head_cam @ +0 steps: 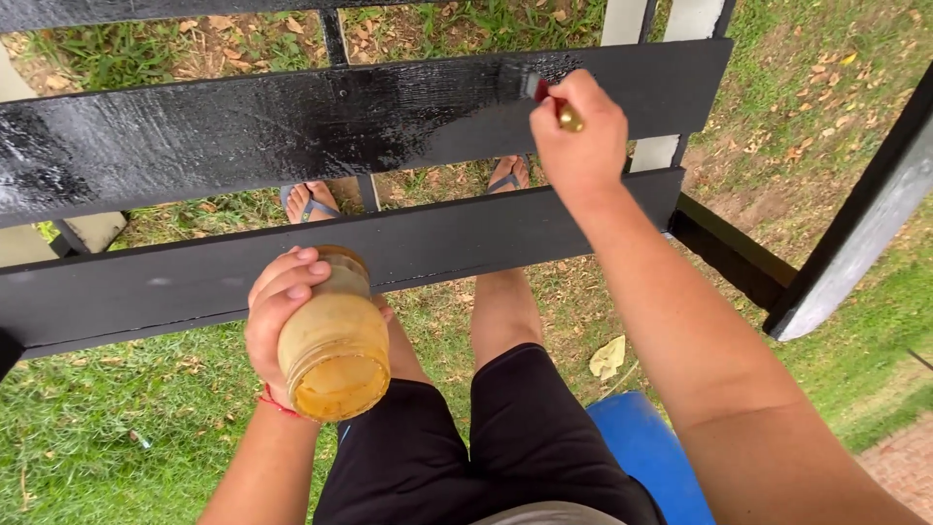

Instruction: Painting a wooden bench with black paint using a brush.

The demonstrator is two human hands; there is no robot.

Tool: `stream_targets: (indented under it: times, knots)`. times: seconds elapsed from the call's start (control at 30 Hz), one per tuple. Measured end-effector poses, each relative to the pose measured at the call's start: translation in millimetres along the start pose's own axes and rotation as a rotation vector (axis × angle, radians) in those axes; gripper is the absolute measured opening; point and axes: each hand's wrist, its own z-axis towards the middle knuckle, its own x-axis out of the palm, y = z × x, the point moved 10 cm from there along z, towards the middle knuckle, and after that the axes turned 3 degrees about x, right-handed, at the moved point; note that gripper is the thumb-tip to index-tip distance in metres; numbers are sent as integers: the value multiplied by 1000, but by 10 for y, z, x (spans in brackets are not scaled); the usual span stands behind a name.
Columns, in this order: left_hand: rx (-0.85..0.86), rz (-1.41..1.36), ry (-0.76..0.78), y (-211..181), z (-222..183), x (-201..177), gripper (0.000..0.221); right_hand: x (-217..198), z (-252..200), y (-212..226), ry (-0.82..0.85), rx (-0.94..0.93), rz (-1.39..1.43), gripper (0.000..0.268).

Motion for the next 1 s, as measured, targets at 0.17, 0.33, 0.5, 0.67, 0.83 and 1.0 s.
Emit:
stream_targets:
  times: [0.17, 0.33, 0.5, 0.67, 0.83, 1.0]
  knots:
    - [-5, 11, 16, 16, -2, 83, 81, -232, 60, -456, -43, 99, 85, 11]
    - [-16, -1, 18, 14, 7, 108, 83, -446, -61, -504, -268, 217, 504, 13]
    - [4, 3, 34, 19, 16, 165, 83, 308, -288, -253, -144, 685, 899, 17]
    - [-8, -23, 62, 7, 48, 199, 78, 77, -222, -602, -321, 764, 727, 16]
    - [18, 4, 54, -13, 69, 221, 81, -395, -336, -1048, -548, 812, 780, 17]
    - [0, -22, 78, -56, 82, 251, 79, -224, -417, -793, -612, 311, 593, 17]
